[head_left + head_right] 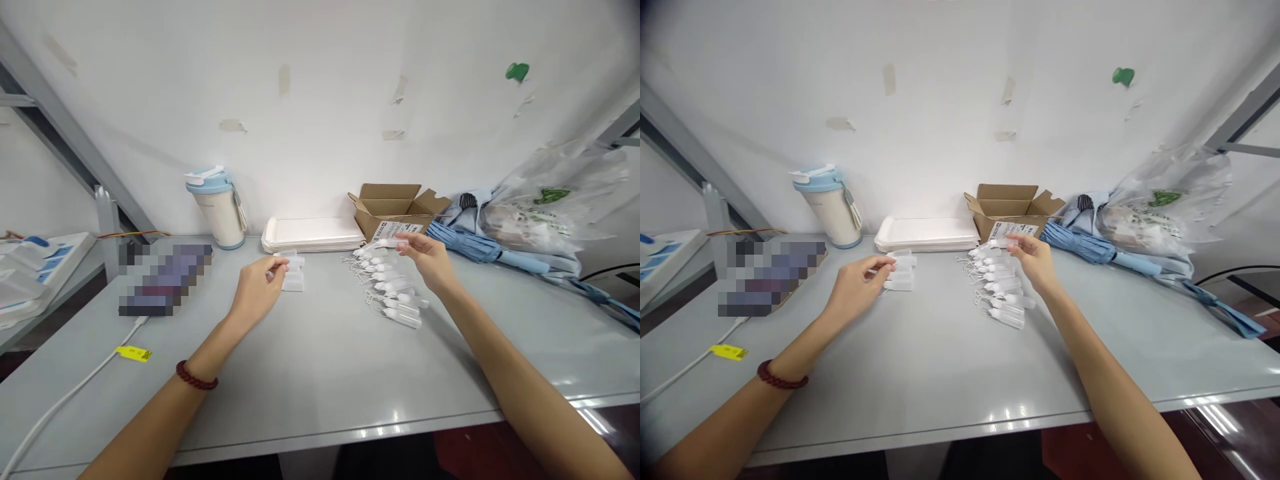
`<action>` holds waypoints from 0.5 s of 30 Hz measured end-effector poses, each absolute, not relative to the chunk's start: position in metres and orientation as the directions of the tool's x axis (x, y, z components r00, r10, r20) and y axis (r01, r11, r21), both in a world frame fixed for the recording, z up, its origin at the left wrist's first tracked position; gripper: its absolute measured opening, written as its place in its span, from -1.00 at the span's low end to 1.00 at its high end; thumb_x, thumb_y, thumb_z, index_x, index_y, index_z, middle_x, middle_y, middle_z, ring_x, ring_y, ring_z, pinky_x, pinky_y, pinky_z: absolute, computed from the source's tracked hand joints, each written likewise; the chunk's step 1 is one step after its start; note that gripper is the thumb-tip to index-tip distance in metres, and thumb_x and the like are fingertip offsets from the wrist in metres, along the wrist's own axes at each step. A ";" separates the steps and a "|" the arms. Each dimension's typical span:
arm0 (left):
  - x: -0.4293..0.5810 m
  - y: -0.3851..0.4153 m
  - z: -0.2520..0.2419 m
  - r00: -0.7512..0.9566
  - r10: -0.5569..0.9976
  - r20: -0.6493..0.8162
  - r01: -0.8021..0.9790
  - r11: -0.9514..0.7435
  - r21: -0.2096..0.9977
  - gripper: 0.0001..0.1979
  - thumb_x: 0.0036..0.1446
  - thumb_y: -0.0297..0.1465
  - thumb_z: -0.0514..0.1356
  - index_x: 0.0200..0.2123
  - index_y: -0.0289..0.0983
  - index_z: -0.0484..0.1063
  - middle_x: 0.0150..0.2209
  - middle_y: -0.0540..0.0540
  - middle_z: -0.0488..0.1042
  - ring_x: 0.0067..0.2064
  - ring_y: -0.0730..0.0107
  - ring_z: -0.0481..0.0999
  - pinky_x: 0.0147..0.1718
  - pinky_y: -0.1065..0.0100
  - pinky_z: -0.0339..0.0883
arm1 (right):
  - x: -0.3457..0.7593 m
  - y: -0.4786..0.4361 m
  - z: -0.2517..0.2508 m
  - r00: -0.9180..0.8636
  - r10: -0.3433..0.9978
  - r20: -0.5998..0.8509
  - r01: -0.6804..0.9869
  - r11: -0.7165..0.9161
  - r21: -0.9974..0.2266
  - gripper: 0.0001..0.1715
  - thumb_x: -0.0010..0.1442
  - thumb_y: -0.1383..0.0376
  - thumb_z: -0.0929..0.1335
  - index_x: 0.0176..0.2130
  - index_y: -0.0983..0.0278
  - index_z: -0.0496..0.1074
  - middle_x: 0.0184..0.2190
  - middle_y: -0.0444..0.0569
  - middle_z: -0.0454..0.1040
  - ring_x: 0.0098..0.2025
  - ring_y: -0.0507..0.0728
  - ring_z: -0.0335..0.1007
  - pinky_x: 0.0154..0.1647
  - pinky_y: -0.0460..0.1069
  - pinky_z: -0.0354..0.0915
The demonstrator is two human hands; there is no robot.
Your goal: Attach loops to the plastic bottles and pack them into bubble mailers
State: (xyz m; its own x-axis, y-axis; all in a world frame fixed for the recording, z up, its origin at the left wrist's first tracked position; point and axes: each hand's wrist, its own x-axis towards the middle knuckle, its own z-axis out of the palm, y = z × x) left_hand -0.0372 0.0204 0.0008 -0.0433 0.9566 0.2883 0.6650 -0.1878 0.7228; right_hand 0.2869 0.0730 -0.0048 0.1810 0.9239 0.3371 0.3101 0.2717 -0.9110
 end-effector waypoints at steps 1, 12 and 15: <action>-0.034 0.018 0.001 -0.016 0.957 0.288 0.660 -0.206 0.722 -0.72 0.10 -0.33 0.06 -0.22 -0.28 0.50 -0.23 -0.09 0.58 -0.30 0.31 0.50 -0.31 0.37 0.33 | 0.282 0.068 -0.001 0.180 0.918 0.353 0.288 0.294 -0.911 -0.64 -0.07 0.17 0.42 -0.24 0.29 0.49 -0.44 -0.08 0.45 -0.43 0.05 0.31 -0.24 0.04 0.27; -0.013 0.002 0.003 0.263 0.960 0.096 0.373 -0.193 0.908 -0.66 0.17 -0.18 0.06 -0.22 -0.29 0.49 -0.32 -0.09 0.54 -0.32 0.37 0.48 -0.36 0.40 0.34 | 0.213 0.005 0.009 -0.136 0.940 0.314 0.228 0.338 -0.913 -0.76 0.07 0.19 0.39 -0.21 0.18 0.48 -0.30 -0.06 0.45 -0.35 0.05 0.33 -0.37 -0.03 0.26; -0.012 0.001 0.002 0.273 0.957 0.093 0.344 -0.188 0.920 -0.69 0.14 -0.24 0.10 -0.17 -0.31 0.48 -0.32 -0.10 0.54 -0.30 0.36 0.47 -0.37 0.41 0.34 | 0.209 0.003 0.007 -0.159 0.938 0.307 0.250 0.340 -0.907 -0.75 0.08 0.18 0.39 -0.21 0.20 0.48 -0.27 -0.04 0.44 -0.34 0.06 0.32 -0.34 -0.01 0.27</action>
State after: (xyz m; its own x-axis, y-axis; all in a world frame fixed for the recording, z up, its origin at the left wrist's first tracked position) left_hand -0.0123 0.0010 0.0022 0.2733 0.9574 0.0932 0.3440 -0.1878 0.9200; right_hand 0.2087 0.0029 0.0067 -0.1591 0.9382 0.3074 0.2498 0.3395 -0.9068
